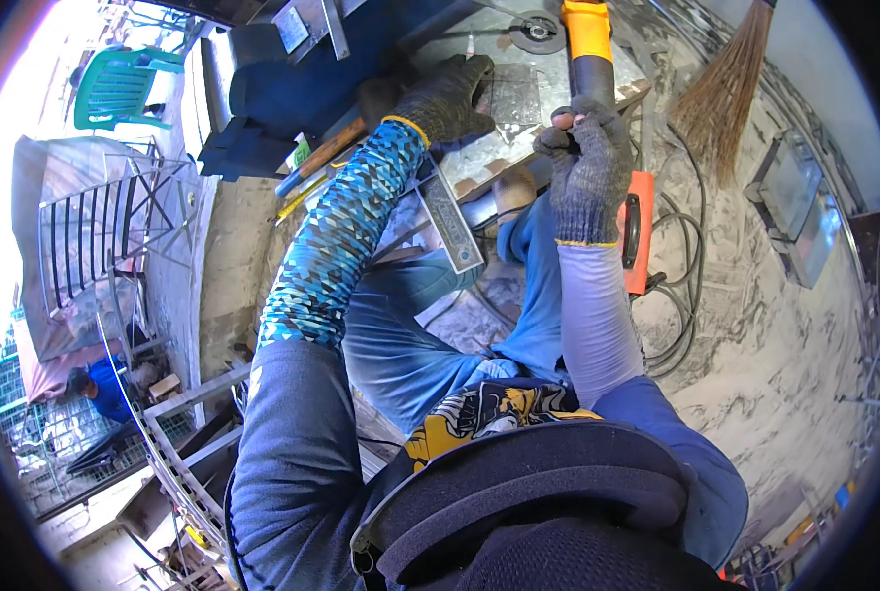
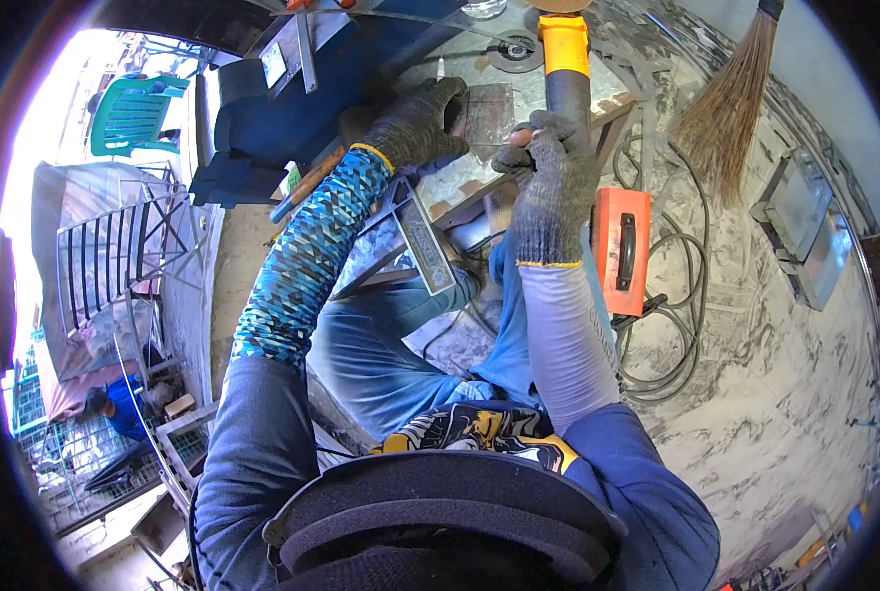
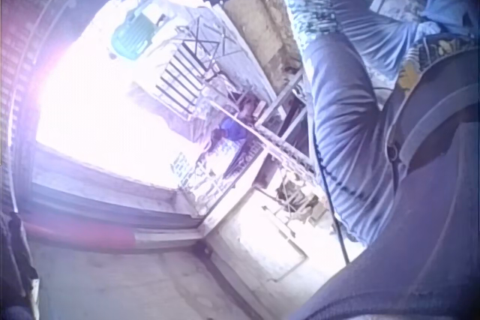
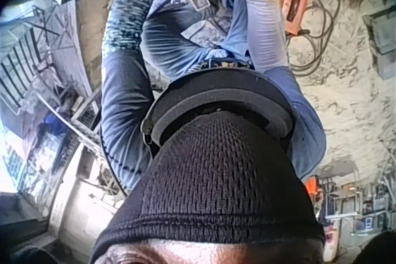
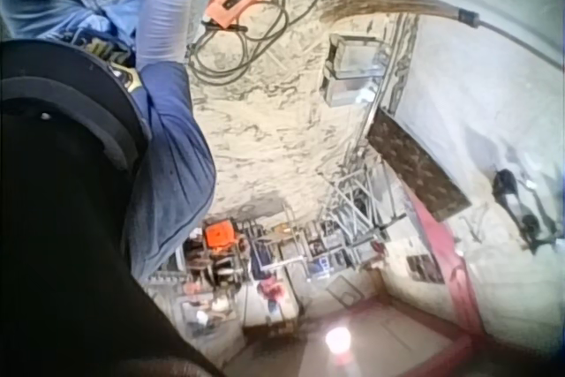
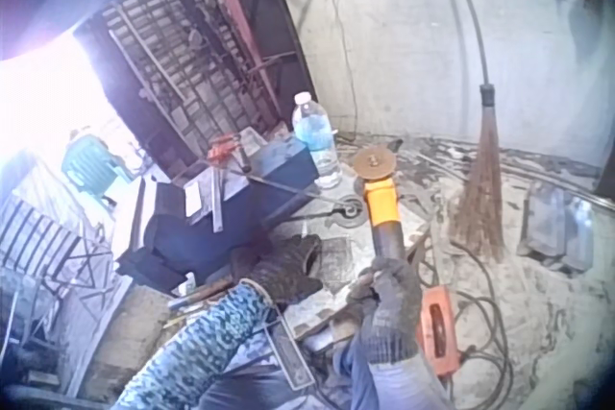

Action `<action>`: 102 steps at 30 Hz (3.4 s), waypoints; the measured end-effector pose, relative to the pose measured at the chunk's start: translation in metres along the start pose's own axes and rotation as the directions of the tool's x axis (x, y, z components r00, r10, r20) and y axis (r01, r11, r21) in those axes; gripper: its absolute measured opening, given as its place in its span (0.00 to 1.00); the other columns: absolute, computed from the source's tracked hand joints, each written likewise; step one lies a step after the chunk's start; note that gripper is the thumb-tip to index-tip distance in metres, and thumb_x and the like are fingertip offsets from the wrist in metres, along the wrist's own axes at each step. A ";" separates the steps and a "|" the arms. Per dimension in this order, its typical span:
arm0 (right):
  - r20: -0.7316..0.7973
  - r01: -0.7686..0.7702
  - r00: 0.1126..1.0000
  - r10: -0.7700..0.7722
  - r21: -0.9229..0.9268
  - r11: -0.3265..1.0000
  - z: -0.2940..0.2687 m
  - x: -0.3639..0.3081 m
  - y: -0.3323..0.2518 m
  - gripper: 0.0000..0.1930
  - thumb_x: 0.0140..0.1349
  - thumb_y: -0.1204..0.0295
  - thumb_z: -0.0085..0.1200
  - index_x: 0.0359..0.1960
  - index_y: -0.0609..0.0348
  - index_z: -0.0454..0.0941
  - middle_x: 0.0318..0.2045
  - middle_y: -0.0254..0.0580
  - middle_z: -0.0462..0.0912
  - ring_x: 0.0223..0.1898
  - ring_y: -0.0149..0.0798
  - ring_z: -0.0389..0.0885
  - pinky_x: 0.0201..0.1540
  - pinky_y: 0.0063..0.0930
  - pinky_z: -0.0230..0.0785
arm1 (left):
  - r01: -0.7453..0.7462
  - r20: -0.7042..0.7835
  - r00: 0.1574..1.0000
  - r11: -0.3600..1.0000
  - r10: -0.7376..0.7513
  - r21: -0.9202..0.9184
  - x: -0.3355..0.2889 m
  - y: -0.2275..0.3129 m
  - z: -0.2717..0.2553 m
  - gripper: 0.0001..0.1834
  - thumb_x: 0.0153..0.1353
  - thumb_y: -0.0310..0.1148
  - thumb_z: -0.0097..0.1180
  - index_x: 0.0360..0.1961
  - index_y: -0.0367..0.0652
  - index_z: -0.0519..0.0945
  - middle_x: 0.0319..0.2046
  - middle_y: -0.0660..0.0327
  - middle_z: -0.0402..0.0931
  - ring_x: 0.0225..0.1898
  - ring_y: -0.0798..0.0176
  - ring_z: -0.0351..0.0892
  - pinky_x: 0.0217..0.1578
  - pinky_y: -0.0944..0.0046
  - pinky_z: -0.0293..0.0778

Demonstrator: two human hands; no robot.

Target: The person marks lines on a metal plate using an L-square ruler and a marker, then measures and marks the metal plate using a tape measure and the marker.

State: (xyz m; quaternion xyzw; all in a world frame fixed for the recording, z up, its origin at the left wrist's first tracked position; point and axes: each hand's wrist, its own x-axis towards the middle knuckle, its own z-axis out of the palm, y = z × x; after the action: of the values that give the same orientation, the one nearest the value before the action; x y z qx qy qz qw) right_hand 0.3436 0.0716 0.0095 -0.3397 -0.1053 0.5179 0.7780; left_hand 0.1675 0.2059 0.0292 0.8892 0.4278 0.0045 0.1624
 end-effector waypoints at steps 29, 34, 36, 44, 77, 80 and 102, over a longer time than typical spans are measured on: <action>0.354 -0.052 0.926 0.135 -0.235 0.971 0.009 -0.013 -0.009 0.22 0.68 0.58 0.57 0.54 0.63 0.77 0.43 0.43 0.81 0.44 0.35 0.79 0.49 0.33 0.74 | -0.062 -0.316 0.948 0.994 0.030 -0.090 -0.126 0.056 -0.060 0.51 0.34 0.44 0.80 0.64 0.45 0.71 0.59 0.44 0.70 0.60 0.37 0.72 0.61 0.44 0.71; 0.792 -0.798 0.353 0.497 -0.022 0.602 0.024 -0.053 0.013 0.55 0.57 0.39 0.65 0.76 0.60 0.54 0.72 0.53 0.65 0.72 0.51 0.66 0.76 0.54 0.55 | -0.140 -0.470 0.880 0.983 0.068 -0.121 -0.184 0.078 -0.062 0.48 0.34 0.38 0.79 0.62 0.44 0.73 0.57 0.47 0.72 0.61 0.38 0.72 0.63 0.47 0.71; 0.802 -0.868 0.320 0.505 0.035 0.495 0.027 -0.066 0.019 0.52 0.56 0.43 0.67 0.74 0.61 0.58 0.71 0.54 0.67 0.72 0.54 0.67 0.75 0.58 0.58 | -0.097 -0.449 0.893 0.987 0.028 -0.130 -0.202 0.081 -0.063 0.47 0.37 0.39 0.80 0.62 0.42 0.73 0.58 0.48 0.74 0.63 0.41 0.72 0.65 0.48 0.69; 0.772 -0.833 0.250 0.584 -0.136 0.536 0.018 -0.092 0.048 0.41 0.59 0.54 0.70 0.71 0.54 0.65 0.68 0.47 0.72 0.69 0.52 0.70 0.70 0.55 0.67 | -0.032 -0.507 0.862 0.996 -0.013 -0.079 -0.244 0.098 -0.063 0.53 0.37 0.43 0.83 0.66 0.43 0.71 0.65 0.47 0.71 0.68 0.40 0.68 0.69 0.46 0.65; 0.710 -0.667 0.424 0.562 -0.175 0.724 0.038 -0.107 0.033 0.30 0.69 0.56 0.59 0.66 0.61 0.70 0.57 0.42 0.79 0.57 0.37 0.79 0.62 0.36 0.74 | -0.154 -0.539 0.841 0.940 -0.036 -0.304 -0.231 0.104 -0.041 0.43 0.43 0.36 0.79 0.63 0.43 0.74 0.65 0.44 0.70 0.67 0.35 0.68 0.67 0.43 0.66; 0.745 -0.496 0.449 0.494 -0.252 0.831 0.041 -0.105 0.030 0.30 0.67 0.57 0.60 0.66 0.60 0.69 0.57 0.43 0.79 0.57 0.38 0.80 0.62 0.36 0.74 | -0.100 -0.429 0.903 0.966 -0.012 -0.239 -0.234 0.104 -0.045 0.43 0.43 0.36 0.79 0.62 0.43 0.74 0.66 0.45 0.69 0.68 0.36 0.67 0.68 0.43 0.65; 0.603 -0.751 0.439 0.666 -0.161 0.640 0.032 -0.080 0.043 0.40 0.56 0.49 0.62 0.62 0.68 0.69 0.53 0.65 0.80 0.51 0.59 0.84 0.59 0.53 0.77 | 0.233 -0.664 0.633 0.916 -0.397 -0.326 -0.279 0.018 -0.005 0.41 0.53 0.37 0.77 0.67 0.40 0.71 0.60 0.45 0.76 0.67 0.48 0.73 0.65 0.51 0.71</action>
State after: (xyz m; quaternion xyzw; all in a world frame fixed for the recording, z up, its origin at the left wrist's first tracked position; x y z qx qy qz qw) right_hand 0.2602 0.0252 0.0210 -0.1125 -0.1652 0.8809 0.4290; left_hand 0.0042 -0.0158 0.0758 0.7040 0.6030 0.3679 0.0731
